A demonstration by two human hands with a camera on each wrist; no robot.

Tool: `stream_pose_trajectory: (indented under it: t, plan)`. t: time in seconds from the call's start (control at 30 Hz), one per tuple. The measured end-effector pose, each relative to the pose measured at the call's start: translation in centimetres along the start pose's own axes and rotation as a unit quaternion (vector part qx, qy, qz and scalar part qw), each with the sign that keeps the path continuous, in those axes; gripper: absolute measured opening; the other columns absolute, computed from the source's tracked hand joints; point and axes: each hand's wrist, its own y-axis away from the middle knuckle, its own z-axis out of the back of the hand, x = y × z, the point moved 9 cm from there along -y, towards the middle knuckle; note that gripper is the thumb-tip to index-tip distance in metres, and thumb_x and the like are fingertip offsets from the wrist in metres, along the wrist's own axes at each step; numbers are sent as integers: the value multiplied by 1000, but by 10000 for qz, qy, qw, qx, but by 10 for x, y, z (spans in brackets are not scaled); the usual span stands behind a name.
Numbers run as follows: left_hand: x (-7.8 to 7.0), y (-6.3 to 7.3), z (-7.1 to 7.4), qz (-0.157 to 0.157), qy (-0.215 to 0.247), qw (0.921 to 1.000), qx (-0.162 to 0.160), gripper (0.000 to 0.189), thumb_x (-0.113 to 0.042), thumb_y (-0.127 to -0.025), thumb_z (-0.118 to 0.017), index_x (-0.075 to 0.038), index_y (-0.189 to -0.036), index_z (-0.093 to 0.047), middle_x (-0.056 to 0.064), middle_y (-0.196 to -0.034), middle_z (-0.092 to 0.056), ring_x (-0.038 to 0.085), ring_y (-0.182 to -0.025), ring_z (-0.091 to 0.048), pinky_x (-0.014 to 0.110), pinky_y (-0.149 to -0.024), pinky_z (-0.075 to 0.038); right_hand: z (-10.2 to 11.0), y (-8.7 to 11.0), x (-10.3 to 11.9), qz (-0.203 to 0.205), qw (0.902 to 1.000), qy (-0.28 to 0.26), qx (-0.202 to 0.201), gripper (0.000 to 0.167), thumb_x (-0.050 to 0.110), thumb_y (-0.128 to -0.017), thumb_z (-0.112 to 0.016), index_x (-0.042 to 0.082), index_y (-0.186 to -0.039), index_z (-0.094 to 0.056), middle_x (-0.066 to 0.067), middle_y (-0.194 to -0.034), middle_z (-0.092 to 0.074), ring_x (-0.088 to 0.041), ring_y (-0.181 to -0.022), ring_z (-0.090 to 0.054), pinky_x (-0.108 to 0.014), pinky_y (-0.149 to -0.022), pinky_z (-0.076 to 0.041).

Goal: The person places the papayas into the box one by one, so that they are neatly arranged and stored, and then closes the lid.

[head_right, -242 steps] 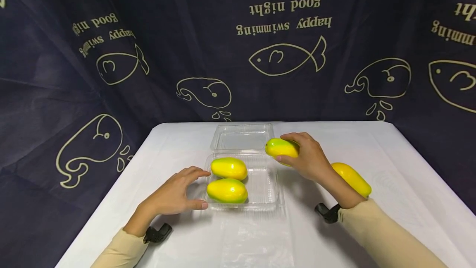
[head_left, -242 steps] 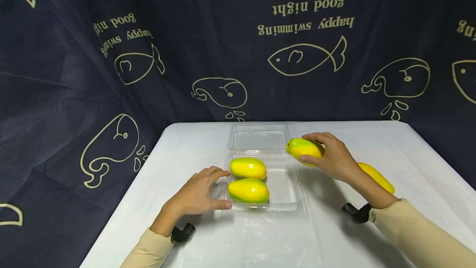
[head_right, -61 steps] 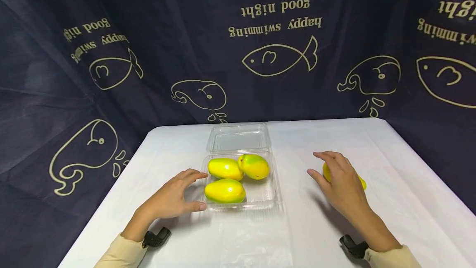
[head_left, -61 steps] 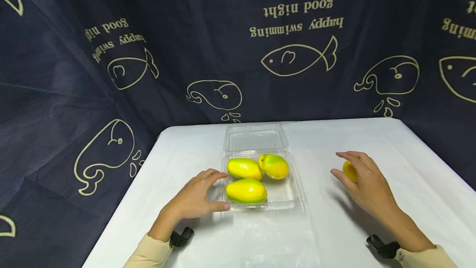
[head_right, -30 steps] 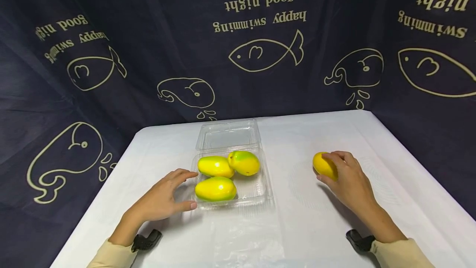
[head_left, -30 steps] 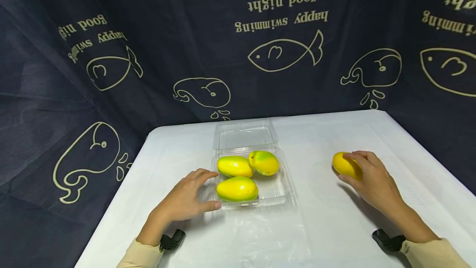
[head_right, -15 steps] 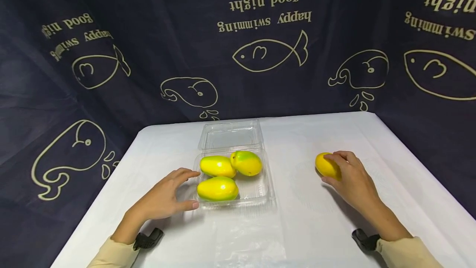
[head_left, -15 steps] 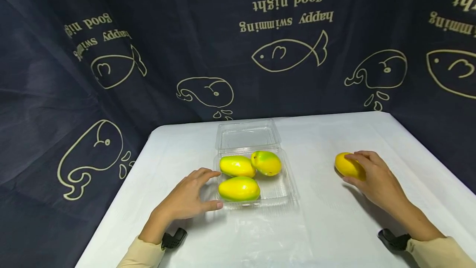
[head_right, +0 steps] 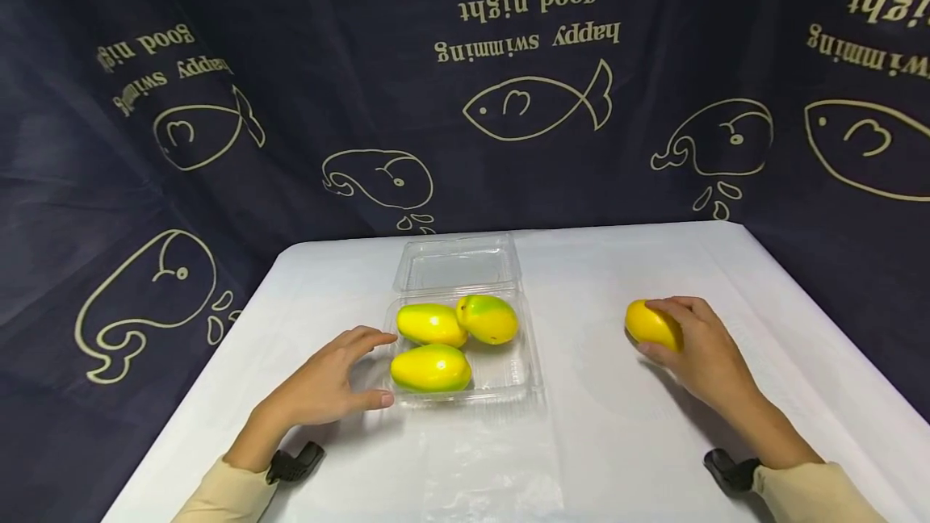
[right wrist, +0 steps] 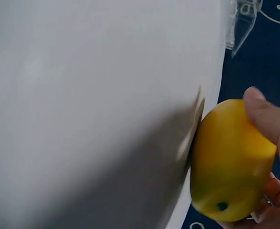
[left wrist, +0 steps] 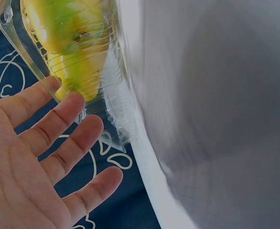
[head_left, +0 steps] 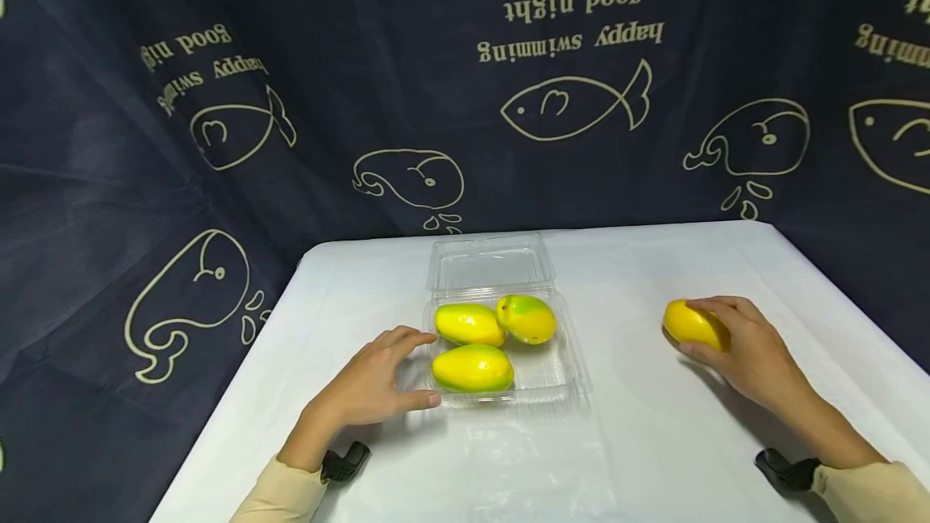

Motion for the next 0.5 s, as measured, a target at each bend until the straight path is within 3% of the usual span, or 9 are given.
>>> stream_pose_trajectory:
  t: [0.3,0.5]
  plan:
    - [-1,-1,1,-101,21,9999,-56,84,-72,-75,-73,-30,-145,-52,-14,-139,-52,16,-131,-50,53,-106,-44,3,-3,-7,203,9997,-30,-96,65,21,-77,-87,3,-133,-58,-25,-126,-52,-45,-111,-51,-57,-85,-40]
    - [-1,-1,1,-117,-17,9999,-65,84,-69,-75,-75,-29,-145,-52,-13,-140,-52,17,-132,-50,53,-106,-44,1,-5,-10,83,10000,-15,-6,65,23,-79,-86,3,-133,-58,-27,-126,-52,-47,-114,-50,-62,-87,-41]
